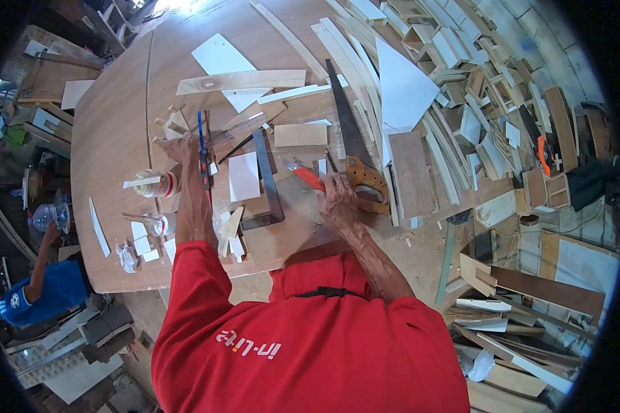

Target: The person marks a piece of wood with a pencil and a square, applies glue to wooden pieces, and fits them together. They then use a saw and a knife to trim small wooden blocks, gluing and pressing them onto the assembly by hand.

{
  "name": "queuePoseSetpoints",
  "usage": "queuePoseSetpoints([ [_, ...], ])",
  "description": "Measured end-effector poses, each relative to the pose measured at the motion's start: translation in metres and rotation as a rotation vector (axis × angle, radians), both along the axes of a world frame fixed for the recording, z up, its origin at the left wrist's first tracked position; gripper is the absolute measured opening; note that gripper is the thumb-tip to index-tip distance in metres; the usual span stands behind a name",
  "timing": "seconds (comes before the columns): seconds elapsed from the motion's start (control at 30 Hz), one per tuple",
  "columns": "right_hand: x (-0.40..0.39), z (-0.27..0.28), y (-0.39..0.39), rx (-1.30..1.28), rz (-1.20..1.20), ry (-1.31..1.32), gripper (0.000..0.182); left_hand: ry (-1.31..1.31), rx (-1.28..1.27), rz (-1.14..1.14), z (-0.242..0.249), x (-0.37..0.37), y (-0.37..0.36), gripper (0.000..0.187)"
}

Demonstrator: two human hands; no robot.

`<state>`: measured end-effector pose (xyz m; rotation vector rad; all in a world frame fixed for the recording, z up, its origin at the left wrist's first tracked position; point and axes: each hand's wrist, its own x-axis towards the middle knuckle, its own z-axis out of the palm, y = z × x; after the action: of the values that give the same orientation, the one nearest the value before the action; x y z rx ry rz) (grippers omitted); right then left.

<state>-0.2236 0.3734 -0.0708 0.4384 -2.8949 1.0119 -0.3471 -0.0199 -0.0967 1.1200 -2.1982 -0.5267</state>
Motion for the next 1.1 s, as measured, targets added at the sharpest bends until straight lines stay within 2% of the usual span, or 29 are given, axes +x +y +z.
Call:
queuePoseSetpoints([
  [0.07,-0.009,0.000,0.000,-0.033,-0.016,0.019,0.026,-0.047,-0.002,0.002,-0.001,-0.002,-0.009,0.099],
  [0.13,-0.025,0.001,0.000,-0.037,-0.068,0.055,0.026,-0.002,0.104,-0.055,0.000,-0.005,-0.013,0.098],
  [0.17,-0.036,0.001,0.000,-0.030,-0.075,0.099,0.024,-0.004,0.110,-0.066,-0.001,-0.005,-0.014,0.087],
  [0.23,-0.056,0.004,-0.001,-0.015,-0.078,0.112,0.023,-0.029,0.130,-0.065,-0.015,-0.009,-0.020,0.080],
  [0.3,-0.074,0.000,-0.005,0.008,-0.081,0.145,0.021,-0.051,0.147,-0.056,-0.009,-0.006,-0.016,0.073],
  [0.37,-0.089,-0.004,-0.008,0.033,-0.073,0.140,0.021,0.040,0.118,-0.040,-0.006,-0.006,-0.003,0.041],
  [0.4,-0.094,-0.005,-0.008,0.060,-0.076,0.132,0.021,0.040,0.121,-0.034,-0.016,-0.007,-0.009,0.041],
  [0.47,-0.099,-0.005,-0.009,0.077,-0.080,0.118,0.022,-0.051,-0.048,-0.073,-0.045,-0.008,-0.024,0.038],
  [0.7,-0.105,-0.014,-0.008,0.133,-0.116,0.070,0.027,0.048,0.067,-0.001,-0.028,-0.008,-0.014,0.039],
  [0.87,-0.107,-0.014,-0.006,0.076,-0.091,0.076,0.029,-0.009,-0.111,-0.043,-0.047,-0.020,-0.032,0.029],
  [0.97,-0.107,-0.012,-0.004,0.092,-0.081,0.062,0.030,-0.082,-0.016,0.035,-0.063,-0.028,-0.042,0.030],
  [1.1,-0.108,-0.010,-0.006,0.111,-0.090,0.036,0.030,-0.139,0.054,0.099,-0.034,-0.019,-0.024,0.029],
])
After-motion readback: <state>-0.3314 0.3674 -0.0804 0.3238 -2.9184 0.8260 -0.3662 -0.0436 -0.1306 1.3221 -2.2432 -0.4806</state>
